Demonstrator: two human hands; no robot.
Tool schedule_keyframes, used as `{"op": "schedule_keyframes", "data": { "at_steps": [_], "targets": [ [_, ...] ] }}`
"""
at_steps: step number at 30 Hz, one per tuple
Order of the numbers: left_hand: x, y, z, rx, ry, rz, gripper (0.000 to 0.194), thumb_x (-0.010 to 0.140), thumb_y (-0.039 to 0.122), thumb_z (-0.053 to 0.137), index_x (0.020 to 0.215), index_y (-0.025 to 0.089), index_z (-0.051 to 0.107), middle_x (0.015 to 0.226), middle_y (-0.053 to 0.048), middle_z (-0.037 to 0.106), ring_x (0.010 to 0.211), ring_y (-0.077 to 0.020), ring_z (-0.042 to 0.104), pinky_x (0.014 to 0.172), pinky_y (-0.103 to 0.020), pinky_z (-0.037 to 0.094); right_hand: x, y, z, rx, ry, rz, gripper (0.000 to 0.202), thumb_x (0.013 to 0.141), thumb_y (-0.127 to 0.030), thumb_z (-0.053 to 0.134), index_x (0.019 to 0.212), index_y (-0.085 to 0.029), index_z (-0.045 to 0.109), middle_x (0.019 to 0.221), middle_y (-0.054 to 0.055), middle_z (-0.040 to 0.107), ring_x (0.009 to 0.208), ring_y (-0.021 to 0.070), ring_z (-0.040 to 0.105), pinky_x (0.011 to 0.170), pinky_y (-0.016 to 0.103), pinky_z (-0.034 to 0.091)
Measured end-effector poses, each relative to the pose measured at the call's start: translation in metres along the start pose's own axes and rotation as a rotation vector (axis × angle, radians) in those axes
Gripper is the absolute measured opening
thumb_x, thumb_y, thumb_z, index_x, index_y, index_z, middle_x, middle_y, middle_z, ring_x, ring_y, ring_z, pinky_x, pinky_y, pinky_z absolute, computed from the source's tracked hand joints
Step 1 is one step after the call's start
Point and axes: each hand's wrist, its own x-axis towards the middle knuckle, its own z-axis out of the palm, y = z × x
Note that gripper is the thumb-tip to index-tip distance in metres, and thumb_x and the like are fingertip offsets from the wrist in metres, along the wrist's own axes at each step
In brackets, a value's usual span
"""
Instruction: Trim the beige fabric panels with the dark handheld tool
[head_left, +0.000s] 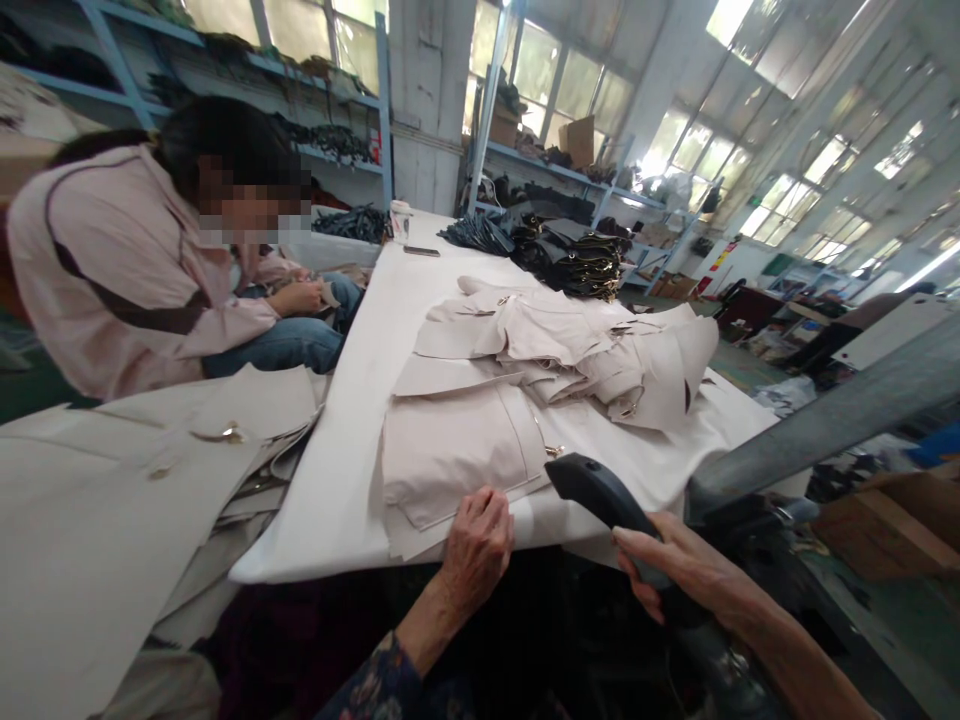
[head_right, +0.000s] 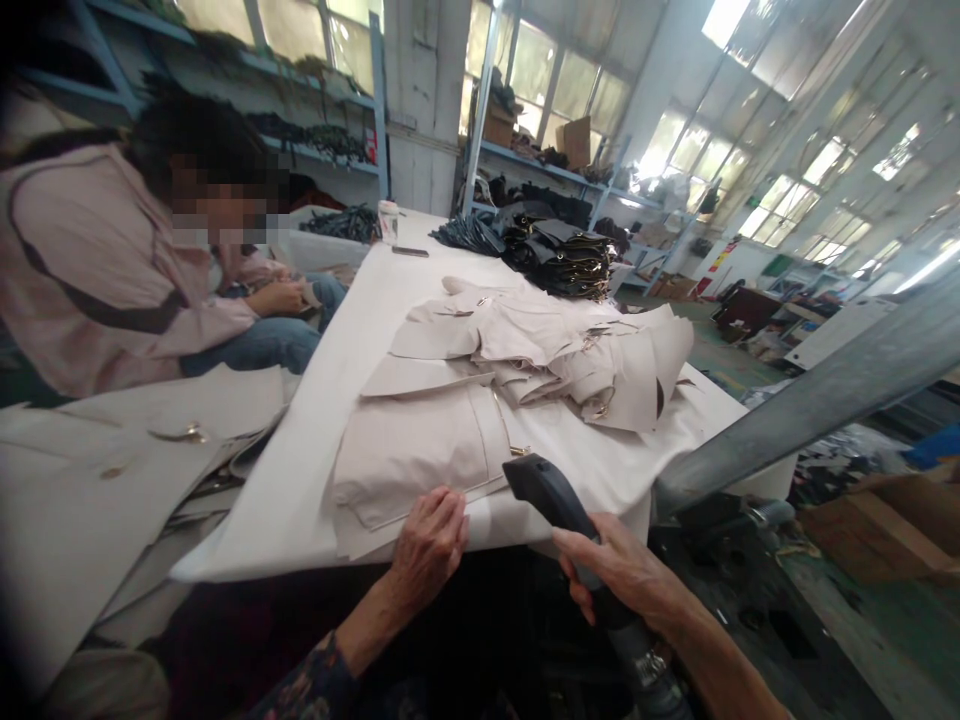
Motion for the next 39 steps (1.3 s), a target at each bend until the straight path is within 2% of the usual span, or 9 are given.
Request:
{"op": "schedule_keyframes", "data": {
  "at_steps": [6,12,16,19,21,23,27,35,39],
  "targets": [
    [-0.001,-0.001,0.003,0.017,-0.042,-0.007,0.019,0.087,0.01,0.047,0.099,0.009,0.062,0.098,-0.011,0.064,0.098,-0.0269,0.054,0.082,-0.041,0.048,0.021,0.001,0.022,-0.105,-0.098,0.023,0.037,0.083,-0.05,0.053,0.066,-0.017,0.05,0.041,-0.005,0.05,0.032,0.007,0.044,0.033,0.015,0.034],
    [0.003,0.004,-0.006,0.046,-0.141,-0.039,0.021,0.087,0.009,0.044,0.099,0.01,0.062,0.096,-0.011,0.064,0.098,-0.0267,0.055,0.082,-0.041,0.049,0.05,0.008,0.006,-0.055,-0.03,-0.029,0.041,0.082,-0.055,0.052,0.065,-0.017,0.051,0.042,-0.004,0.052,0.034,0.009,0.048,0.034,0.018,0.038],
    [0.016,0.011,-0.025,0.061,-0.249,-0.022,0.016,0.084,0.012,0.049,0.079,0.013,0.064,0.081,-0.008,0.063,0.08,-0.024,0.06,0.068,-0.036,0.051,0.049,0.004,-0.007,0.035,0.094,-0.071,0.039,0.08,-0.054,0.056,0.066,-0.018,0.05,0.046,-0.004,0.052,0.036,0.0092,0.048,0.036,0.019,0.041],
    [0.035,0.002,-0.033,0.068,-0.315,0.018,0.022,0.084,0.02,0.052,0.064,0.017,0.062,0.069,-0.004,0.062,0.06,-0.0185,0.059,0.057,-0.031,0.05,0.043,-0.005,-0.009,0.052,0.095,-0.086,0.038,0.08,-0.053,0.056,0.066,-0.018,0.049,0.047,-0.004,0.052,0.037,0.0088,0.048,0.036,0.019,0.041],
    [0.048,-0.011,-0.031,0.099,-0.317,0.004,0.021,0.086,0.021,0.05,0.072,0.016,0.064,0.079,-0.006,0.066,0.07,-0.0203,0.062,0.066,-0.033,0.051,0.041,-0.008,-0.004,0.036,0.046,-0.087,0.039,0.08,-0.054,0.055,0.066,-0.018,0.049,0.045,-0.004,0.051,0.036,0.0088,0.048,0.036,0.019,0.04],
    [0.055,-0.024,-0.023,0.142,-0.299,-0.042,0.022,0.087,0.021,0.047,0.096,0.01,0.065,0.103,-0.014,0.066,0.096,-0.0264,0.061,0.085,-0.04,0.048,0.042,-0.008,0.003,0.014,-0.005,-0.11,0.04,0.08,-0.054,0.054,0.065,-0.018,0.049,0.043,-0.004,0.05,0.035,0.009,0.048,0.036,0.019,0.039],
    [0.045,-0.035,-0.001,0.178,-0.302,-0.12,0.041,0.09,0.023,0.042,0.125,0.002,0.05,0.129,-0.02,0.055,0.12,-0.0296,0.049,0.102,-0.047,0.036,0.044,-0.005,0.02,-0.033,-0.038,-0.081,0.041,0.079,-0.056,0.054,0.065,-0.018,0.048,0.041,-0.005,0.049,0.034,0.0085,0.047,0.034,0.018,0.038],
    [0.032,-0.03,0.005,0.172,-0.299,-0.144,0.048,0.09,0.028,0.04,0.129,0.0,0.046,0.136,-0.024,0.048,0.126,-0.0314,0.043,0.105,-0.048,0.031,0.044,-0.022,0.038,-0.145,-0.043,-0.047,0.036,0.08,-0.05,0.055,0.064,-0.018,0.047,0.04,-0.006,0.049,0.032,0.0073,0.045,0.032,0.016,0.036],
    [0.031,-0.031,0.006,0.161,-0.292,-0.14,0.051,0.087,0.028,0.043,0.128,-0.003,0.046,0.136,-0.027,0.047,0.126,-0.0331,0.042,0.106,-0.049,0.03,0.069,-0.035,0.045,-0.113,-0.01,-0.066,0.033,0.082,-0.045,0.056,0.065,-0.018,0.047,0.041,-0.005,0.049,0.034,0.0081,0.047,0.032,0.016,0.038]
  ]
}}
